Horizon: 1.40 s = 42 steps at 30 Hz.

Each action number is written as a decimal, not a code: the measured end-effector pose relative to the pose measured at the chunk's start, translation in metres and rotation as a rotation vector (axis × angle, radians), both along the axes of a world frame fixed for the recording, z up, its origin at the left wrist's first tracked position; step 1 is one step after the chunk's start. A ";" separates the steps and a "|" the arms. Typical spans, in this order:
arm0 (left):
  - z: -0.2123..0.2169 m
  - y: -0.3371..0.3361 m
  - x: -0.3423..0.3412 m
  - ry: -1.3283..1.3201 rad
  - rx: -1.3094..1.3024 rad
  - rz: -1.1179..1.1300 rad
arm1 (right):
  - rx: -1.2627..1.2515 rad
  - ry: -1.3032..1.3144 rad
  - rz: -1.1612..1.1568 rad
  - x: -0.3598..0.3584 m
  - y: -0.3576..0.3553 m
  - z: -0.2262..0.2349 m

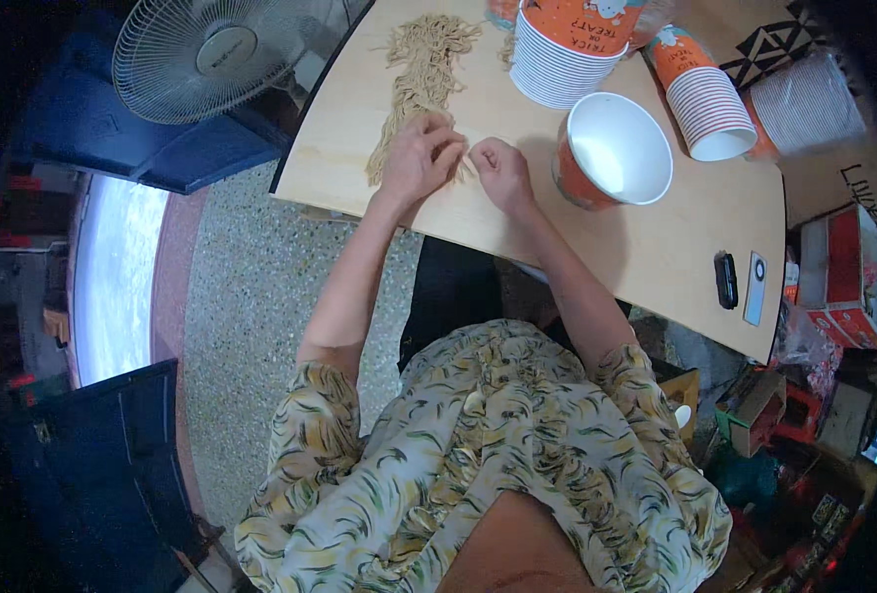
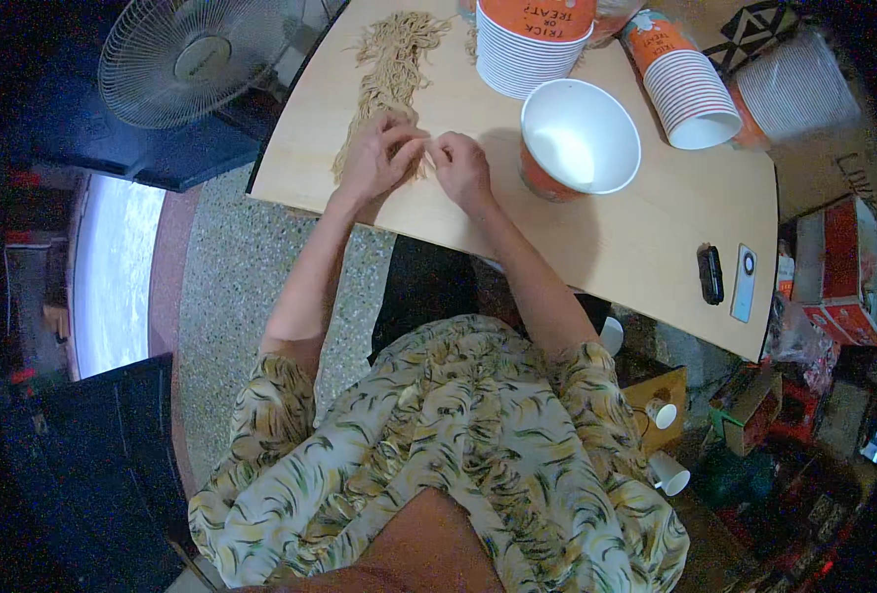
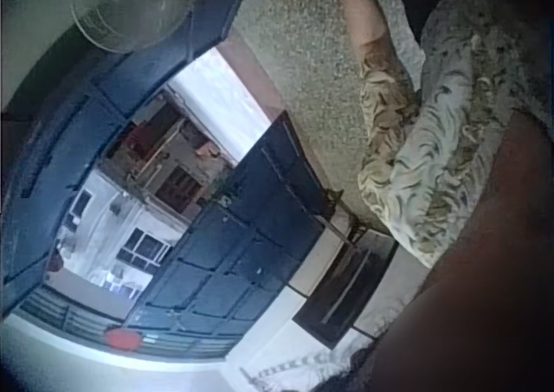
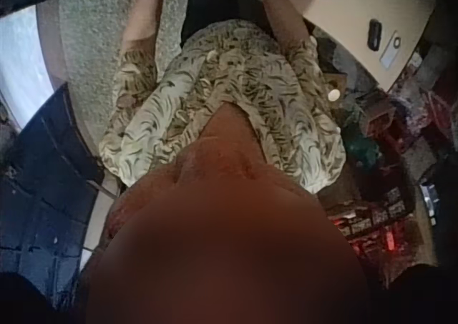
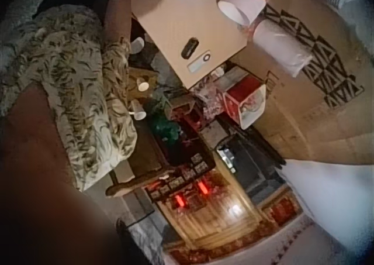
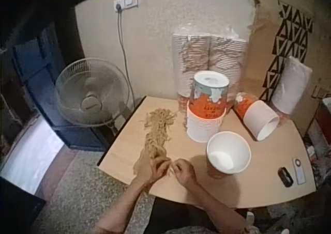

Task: Threading and tying rubber bands or strings through holes in paper bowls.

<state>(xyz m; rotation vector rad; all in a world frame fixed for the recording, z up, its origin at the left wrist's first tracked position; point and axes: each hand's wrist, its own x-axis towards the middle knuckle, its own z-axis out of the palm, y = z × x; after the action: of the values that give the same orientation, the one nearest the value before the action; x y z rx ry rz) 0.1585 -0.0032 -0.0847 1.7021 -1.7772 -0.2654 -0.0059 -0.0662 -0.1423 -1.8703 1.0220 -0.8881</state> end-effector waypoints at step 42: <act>0.078 0.076 -0.219 1.036 0.544 -0.371 | 0.449 -0.424 0.080 -0.233 0.117 0.117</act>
<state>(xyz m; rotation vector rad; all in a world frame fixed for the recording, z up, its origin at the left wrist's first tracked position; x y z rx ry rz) -0.0601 0.0731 -0.0069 1.1242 -1.2141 -1.5810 -0.2392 0.0512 -0.0251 -1.2708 0.7952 -0.8737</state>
